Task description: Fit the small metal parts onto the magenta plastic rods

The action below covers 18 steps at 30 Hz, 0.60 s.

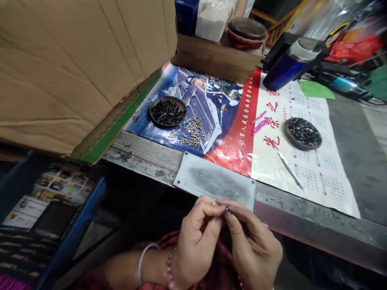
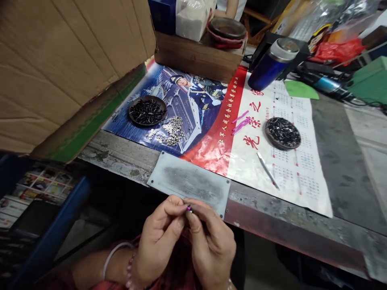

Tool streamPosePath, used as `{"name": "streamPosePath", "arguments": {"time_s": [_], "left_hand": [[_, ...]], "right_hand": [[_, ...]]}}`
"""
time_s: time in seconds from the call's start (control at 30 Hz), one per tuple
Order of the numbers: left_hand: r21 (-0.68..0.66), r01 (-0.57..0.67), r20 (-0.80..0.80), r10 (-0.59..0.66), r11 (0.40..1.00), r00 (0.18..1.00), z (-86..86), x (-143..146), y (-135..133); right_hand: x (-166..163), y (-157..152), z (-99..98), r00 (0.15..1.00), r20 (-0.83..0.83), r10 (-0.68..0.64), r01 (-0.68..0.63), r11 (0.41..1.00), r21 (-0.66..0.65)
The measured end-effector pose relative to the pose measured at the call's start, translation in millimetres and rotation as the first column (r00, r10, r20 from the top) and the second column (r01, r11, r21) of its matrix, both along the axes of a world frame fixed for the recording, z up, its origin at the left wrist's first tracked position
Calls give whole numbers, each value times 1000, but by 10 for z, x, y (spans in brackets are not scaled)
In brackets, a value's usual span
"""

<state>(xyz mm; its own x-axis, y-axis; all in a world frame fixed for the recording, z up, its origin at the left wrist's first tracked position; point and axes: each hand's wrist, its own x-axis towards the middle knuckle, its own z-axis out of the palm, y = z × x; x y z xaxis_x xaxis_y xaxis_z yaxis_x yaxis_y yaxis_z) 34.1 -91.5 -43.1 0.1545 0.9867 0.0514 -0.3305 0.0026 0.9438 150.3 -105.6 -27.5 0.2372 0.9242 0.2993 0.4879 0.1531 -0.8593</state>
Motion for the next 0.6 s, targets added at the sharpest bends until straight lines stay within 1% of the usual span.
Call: {"name": "streamPosePath", "arguments": {"time_s": [0.1, 0.2, 0.37, 0.5, 0.6], "left_hand": [[47, -14, -22, 15, 999, 1000, -12, -10, -15], [64, -24, -44, 27, 998, 999, -9, -24, -31], [44, -11, -21, 12, 999, 1000, 2, -47, -39], [38, -4, 2, 4, 999, 1000, -1, -53, -39], [36, 4, -9, -3, 999, 1000, -5, -56, -39]], "right_hand": [[-3, -8, 28, 994, 106, 8, -8, 1000, -2], [-8, -36, 53, 979, 203, 6, -13, 999, 32], [-50, -41, 62, 980, 199, 31, -41, 998, 49], [-118, -16, 44, 977, 211, -12, -6, 996, 86], [-159, 8, 12, 974, 228, -10, -20, 991, 129]]}}
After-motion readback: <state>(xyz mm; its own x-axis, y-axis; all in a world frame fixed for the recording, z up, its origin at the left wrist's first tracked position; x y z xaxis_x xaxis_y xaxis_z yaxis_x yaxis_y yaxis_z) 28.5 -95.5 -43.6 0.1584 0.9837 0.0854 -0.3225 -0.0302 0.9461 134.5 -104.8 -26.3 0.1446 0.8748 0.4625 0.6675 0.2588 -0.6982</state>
